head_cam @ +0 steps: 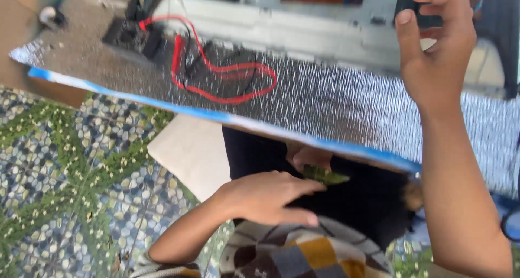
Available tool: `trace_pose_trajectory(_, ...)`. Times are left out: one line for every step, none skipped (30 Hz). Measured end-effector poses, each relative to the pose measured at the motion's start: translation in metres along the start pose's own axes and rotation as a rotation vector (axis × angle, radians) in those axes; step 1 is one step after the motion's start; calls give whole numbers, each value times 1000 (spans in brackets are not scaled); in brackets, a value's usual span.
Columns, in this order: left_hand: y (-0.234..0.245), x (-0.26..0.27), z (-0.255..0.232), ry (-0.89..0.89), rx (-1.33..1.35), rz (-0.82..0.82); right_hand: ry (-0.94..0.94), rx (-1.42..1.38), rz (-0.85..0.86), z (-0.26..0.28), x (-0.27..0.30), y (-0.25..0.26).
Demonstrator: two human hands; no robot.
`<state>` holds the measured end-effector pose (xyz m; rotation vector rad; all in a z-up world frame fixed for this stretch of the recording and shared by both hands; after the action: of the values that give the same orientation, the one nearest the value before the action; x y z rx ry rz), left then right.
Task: Soldering electronic components onto a television circuit board and performing diagnostic tests with a multimeter.
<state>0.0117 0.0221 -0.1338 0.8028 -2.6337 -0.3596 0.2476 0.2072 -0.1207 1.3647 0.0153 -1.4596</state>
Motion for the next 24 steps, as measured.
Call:
trace_pose_trajectory(22,-2,-16,-4,-16,-9,12,-1,-14,-4,-15,-5)
trace_pose_trajectory(43,-4,-34,-181,2,-75,21,18,-27,-8,-30,-8)
trace_pose_trajectory(63,-5,-52,-360,19,-135,29,36,-39,-12,-44,-11)
trace_pose_trajectory(86,-16,-50,-369,2,-142,44,38,-54,-17,-54,-16)
trace_pose_trajectory(111,-26,-49,-458,-6,-319,62,47,-68,-22,-64,-21)
trace_pose_trajectory(135,-35,-48,-550,-14,-496,81,54,-82,-27,-73,-26)
trace_pose_trajectory(161,-47,-42,-560,-31,-503,95,54,-97,-26,-79,-30)
trace_pose_trajectory(188,-58,-36,-584,-136,-702,55,77,-41,-27,-83,-36)
trace_pose_trajectory(215,-68,-30,-607,-242,-901,15,100,15,-27,-86,-42)
trace_pose_trajectory(233,-78,-15,-616,-255,-909,28,99,3,-37,-87,-50)
trace_pose_trajectory(252,-87,1,-549,-352,-1071,136,143,17,-47,-87,-60)
trace_pose_trajectory(273,-95,16,-478,-450,-1235,245,188,28,-56,-88,-71)
trace_pose_trajectory(280,-97,22,-489,-465,-1245,259,187,13,-49,-92,-66)
trace_pose_trajectory(287,-98,29,-447,-451,-1347,221,328,187,-41,-94,-63)
trace_pose_trajectory(294,-98,38,-406,-436,-1448,179,471,359,-34,-95,-61)
trace_pose_trajectory(296,-100,45,-404,-439,-1459,190,468,357,-37,-99,-63)
trace_pose_trajectory(298,-101,53,-371,-467,-1477,212,533,481,-41,-101,-66)
trace_pose_trajectory(299,-101,61,-333,-491,-1495,234,599,608,-43,-104,-69)
trace_pose_trajectory(300,-104,66,-328,-490,-1505,246,597,610,-42,-111,-71)
trace_pose_trajectory(299,-106,73,-279,-514,-1459,204,588,701,-42,-116,-75)
trace_pose_trajectory(298,-109,80,-231,-536,-1412,162,580,791,-42,-121,-78)
trace_pose_trajectory(297,-106,76,-223,-538,-1423,175,574,792,-40,-126,-84)
trace_pose_trajectory(296,-105,73,-206,-496,-1400,109,576,872,-39,-132,-89)
trace_pose_trajectory(293,-103,71,-188,-449,-1371,37,577,956,-38,-134,-93)
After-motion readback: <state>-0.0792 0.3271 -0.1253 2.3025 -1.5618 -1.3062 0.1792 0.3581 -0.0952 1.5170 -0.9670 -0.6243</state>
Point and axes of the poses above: each hand's wrist, its own x-axis away from the middle knuckle, its own y-axis out of the back of the hand, z = x × y, the point moved 1 cm from there along -x, towards the middle knuckle, and after that the axes turned 15 degrees about x, right-handed, at the moved point
